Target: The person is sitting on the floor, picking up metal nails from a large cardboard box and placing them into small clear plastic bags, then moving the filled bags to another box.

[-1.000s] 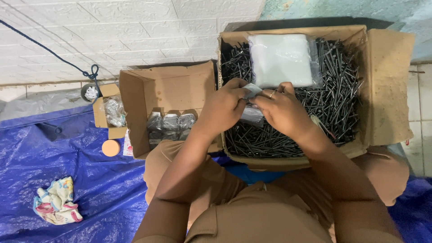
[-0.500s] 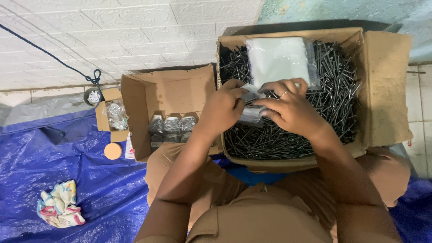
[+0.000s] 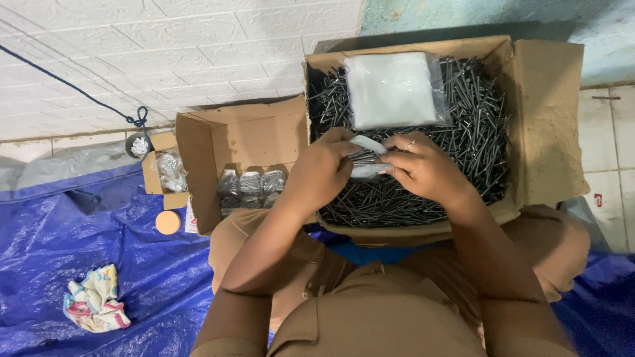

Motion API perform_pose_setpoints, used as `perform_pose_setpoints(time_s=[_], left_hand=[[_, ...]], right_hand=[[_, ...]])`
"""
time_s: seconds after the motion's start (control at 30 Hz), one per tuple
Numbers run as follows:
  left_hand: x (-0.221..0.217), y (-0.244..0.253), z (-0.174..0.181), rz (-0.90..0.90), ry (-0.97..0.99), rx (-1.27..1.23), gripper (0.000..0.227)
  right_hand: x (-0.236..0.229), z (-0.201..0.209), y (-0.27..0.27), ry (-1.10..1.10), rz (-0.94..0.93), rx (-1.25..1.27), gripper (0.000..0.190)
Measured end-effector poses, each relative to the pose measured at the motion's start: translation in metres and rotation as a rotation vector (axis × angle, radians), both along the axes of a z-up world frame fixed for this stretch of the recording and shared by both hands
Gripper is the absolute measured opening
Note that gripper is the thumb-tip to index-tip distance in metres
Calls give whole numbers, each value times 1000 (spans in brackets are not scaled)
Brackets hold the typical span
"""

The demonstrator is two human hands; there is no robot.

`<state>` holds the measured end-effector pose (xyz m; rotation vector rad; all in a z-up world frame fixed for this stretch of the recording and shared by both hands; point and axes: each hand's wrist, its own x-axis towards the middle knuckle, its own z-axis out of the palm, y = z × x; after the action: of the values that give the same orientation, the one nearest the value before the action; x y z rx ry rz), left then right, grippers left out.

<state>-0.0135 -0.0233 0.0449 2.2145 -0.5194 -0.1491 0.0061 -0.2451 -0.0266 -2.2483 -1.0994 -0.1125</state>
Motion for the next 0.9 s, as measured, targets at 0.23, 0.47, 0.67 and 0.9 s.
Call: perform_pose_setpoints(time_s=[0.23, 0.47, 0.67, 0.9], left_hand=[[-12, -20, 8, -15, -64, 199, 23], [-22, -27, 26, 19, 9, 162, 24], [-33, -36, 30, 25, 110, 67, 21], [-42, -48, 18, 14, 168, -86, 23]], right_hand=[[-10, 36, -16, 161, -19, -33, 15], [-7, 62, -25, 165, 22, -91, 11], [-11, 80, -27, 249, 56, 19, 14], [-29, 53, -32, 491, -249, 121, 11]])
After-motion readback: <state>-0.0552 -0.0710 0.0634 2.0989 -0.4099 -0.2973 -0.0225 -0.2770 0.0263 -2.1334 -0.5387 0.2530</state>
